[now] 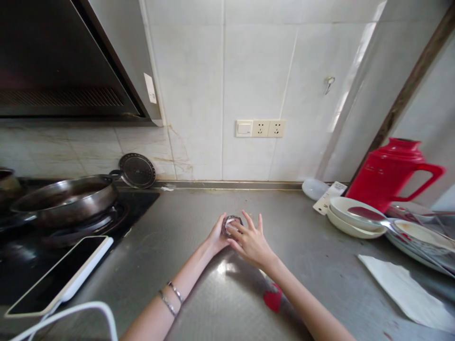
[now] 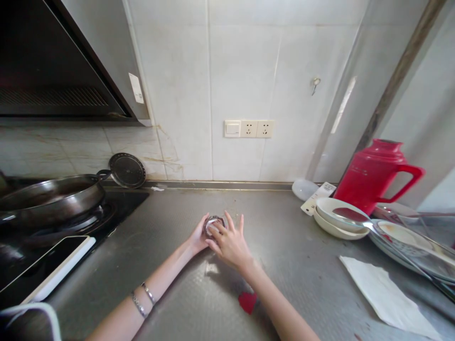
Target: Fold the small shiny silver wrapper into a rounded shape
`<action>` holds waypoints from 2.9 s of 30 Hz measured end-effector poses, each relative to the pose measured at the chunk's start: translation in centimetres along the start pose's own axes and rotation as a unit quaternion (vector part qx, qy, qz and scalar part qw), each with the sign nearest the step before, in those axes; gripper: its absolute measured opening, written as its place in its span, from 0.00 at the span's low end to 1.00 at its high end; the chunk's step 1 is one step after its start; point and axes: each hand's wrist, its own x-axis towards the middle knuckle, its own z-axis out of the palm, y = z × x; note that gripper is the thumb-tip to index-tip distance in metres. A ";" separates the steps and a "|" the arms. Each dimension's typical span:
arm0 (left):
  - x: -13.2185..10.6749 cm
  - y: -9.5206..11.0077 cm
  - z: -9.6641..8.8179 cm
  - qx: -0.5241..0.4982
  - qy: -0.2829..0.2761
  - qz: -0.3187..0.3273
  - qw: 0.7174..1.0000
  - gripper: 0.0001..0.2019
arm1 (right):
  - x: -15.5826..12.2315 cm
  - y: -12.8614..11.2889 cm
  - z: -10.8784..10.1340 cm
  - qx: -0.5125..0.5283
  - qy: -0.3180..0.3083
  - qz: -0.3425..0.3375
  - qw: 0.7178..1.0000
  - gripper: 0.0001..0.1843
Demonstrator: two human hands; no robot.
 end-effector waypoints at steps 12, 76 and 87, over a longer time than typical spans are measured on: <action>-0.6 0.5 0.7 0.000 0.040 0.016 0.999 0.20 | -0.1 -0.3 -0.8 0.014 -0.007 -0.031 0.999 0.20; -0.7 0.9 1.0 0.001 0.028 0.052 0.998 0.23 | 0.4 1.1 -0.2 0.005 0.034 -0.010 0.999 0.18; -0.6 0.0 1.2 -0.028 0.045 0.022 0.998 0.20 | 0.5 0.4 0.1 -0.013 0.021 -0.006 1.000 0.18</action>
